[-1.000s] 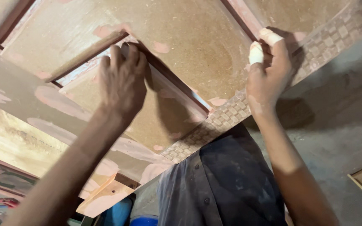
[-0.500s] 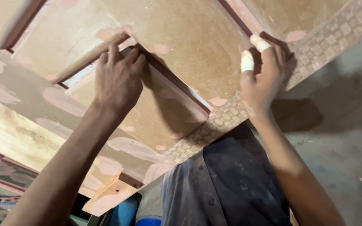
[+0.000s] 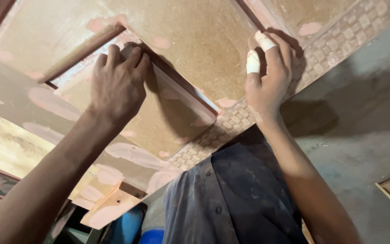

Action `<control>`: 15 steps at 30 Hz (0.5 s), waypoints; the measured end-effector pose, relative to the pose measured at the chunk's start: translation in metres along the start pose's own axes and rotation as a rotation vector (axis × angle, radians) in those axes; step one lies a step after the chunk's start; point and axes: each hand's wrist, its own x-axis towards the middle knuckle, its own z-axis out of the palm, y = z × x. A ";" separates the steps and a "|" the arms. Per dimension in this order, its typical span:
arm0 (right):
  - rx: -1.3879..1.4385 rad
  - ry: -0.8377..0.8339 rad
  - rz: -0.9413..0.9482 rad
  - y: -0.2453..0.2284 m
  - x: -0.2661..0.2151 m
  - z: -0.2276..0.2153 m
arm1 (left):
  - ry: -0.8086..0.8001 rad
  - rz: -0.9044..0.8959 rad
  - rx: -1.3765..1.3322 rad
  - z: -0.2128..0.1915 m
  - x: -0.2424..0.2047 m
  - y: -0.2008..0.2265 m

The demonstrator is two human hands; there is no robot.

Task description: The person sands the surface of a wooden door using a sanding block. They move the block across the flat panels and along the raised edges and grooves to smooth the wood.

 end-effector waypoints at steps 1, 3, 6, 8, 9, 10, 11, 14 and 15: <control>-0.027 0.008 -0.018 -0.002 0.000 0.001 | 0.009 0.004 0.036 -0.001 0.004 -0.006; -0.084 0.024 -0.060 -0.005 0.000 0.002 | 0.034 0.010 0.105 -0.004 0.017 -0.018; -0.030 0.000 0.013 -0.005 -0.002 0.001 | -0.042 -0.033 0.093 -0.007 0.010 -0.020; -0.077 0.007 -0.029 -0.006 -0.004 0.001 | -0.015 0.004 0.108 -0.011 0.008 -0.019; -0.097 0.010 -0.054 -0.006 -0.003 0.002 | 0.000 0.019 0.117 -0.014 0.008 -0.018; -0.103 0.013 -0.060 -0.006 -0.001 0.002 | -0.064 0.001 0.131 -0.016 0.014 -0.018; -0.109 0.015 -0.066 -0.006 0.000 0.003 | -0.127 -0.018 0.146 -0.018 0.022 -0.017; -0.125 0.013 -0.041 -0.010 -0.003 0.006 | -0.176 -0.044 0.152 -0.031 0.023 -0.010; -0.135 0.018 -0.028 -0.011 -0.002 0.007 | -0.161 -0.043 0.148 -0.037 0.023 -0.007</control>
